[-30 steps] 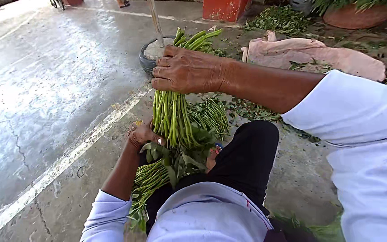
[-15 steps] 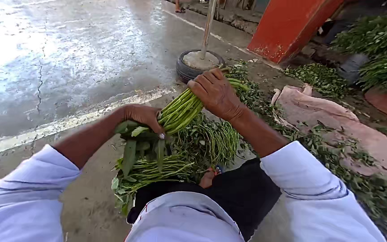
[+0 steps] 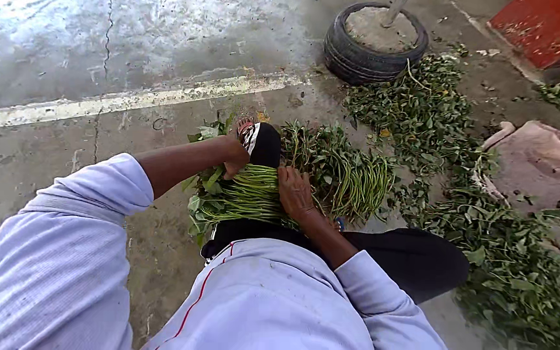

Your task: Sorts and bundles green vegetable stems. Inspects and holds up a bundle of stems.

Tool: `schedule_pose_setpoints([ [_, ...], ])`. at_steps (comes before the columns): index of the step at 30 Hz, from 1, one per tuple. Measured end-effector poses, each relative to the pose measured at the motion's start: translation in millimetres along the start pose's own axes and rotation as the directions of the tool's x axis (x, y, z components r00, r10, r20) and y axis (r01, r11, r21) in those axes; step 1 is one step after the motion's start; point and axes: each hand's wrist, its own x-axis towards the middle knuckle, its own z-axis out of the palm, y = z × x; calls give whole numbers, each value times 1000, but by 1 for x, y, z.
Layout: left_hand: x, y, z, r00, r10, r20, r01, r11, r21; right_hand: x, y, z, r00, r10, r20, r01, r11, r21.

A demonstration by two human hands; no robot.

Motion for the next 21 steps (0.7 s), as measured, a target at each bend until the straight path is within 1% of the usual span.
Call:
schedule_pose_setpoints([
  [4, 8, -9, 17, 995, 78, 60, -69, 987, -146, -12, -8, -1, 999, -38, -18, 38, 999, 1],
  [6, 14, -16, 29, 981, 163, 105, -126, 948, -293, -14, -7, 5, 998, -64, -28, 66, 996, 52],
  [7, 18, -22, 36, 969, 222, 108, -161, 899, -407, -12, -4, 9, 998, -67, -17, 68, 993, 99],
  [8, 21, -31, 41, 954, 283, 103, -188, 827, -531, -8, -1, 10, 998, -66, 12, 63, 986, 151],
  [10, 31, -51, 54, 918, 395, 42, -240, 634, -735, 2, 3, 8, 993, -78, 89, 58, 976, 208],
  [11, 34, -63, 59, 902, 432, -7, -258, 527, -810, 6, 4, 4, 988, -88, 130, 58, 974, 217],
  [12, 34, -75, 63, 897, 437, -63, -273, 438, -857, 10, 4, 1, 981, -91, 170, 52, 974, 218],
  [13, 31, -87, 66, 912, 395, -110, -276, 391, -878, 12, 3, -1, 976, -88, 197, 45, 976, 211],
  [14, 27, -100, 65, 937, 324, -134, -262, 396, -880, 14, 2, -4, 970, -75, 232, 27, 979, 204],
  [15, 21, -110, 62, 970, 191, -150, -224, 471, -853, 15, 1, -6, 965, -60, 256, 9, 981, 196],
  [16, 14, -117, 58, 983, 16, -183, -157, 591, -791, 16, -1, -8, 960, -43, 277, -10, 982, 187],
  [17, 4, -117, 53, 957, -159, -242, -61, 706, -706, 16, -2, -9, 957, -31, 288, -20, 984, 175],
  [18, -10, -112, 49, 883, -308, -355, 16, 775, -632, 17, -3, -10, 956, -23, 293, -26, 986, 162],
  [19, -27, -96, 45, 763, -405, -505, 29, 801, -599, 17, -4, -10, 958, -22, 286, -20, 989, 145],
  [20, -44, -71, 41, 619, -432, -656, -42, 816, -577, 16, -6, -11, 962, -29, 271, -5, 992, 125],
  [21, -55, -38, 40, 471, -419, -776, -151, 829, -539, 15, -7, -12, 971, -45, 236, 22, 995, 100],
])
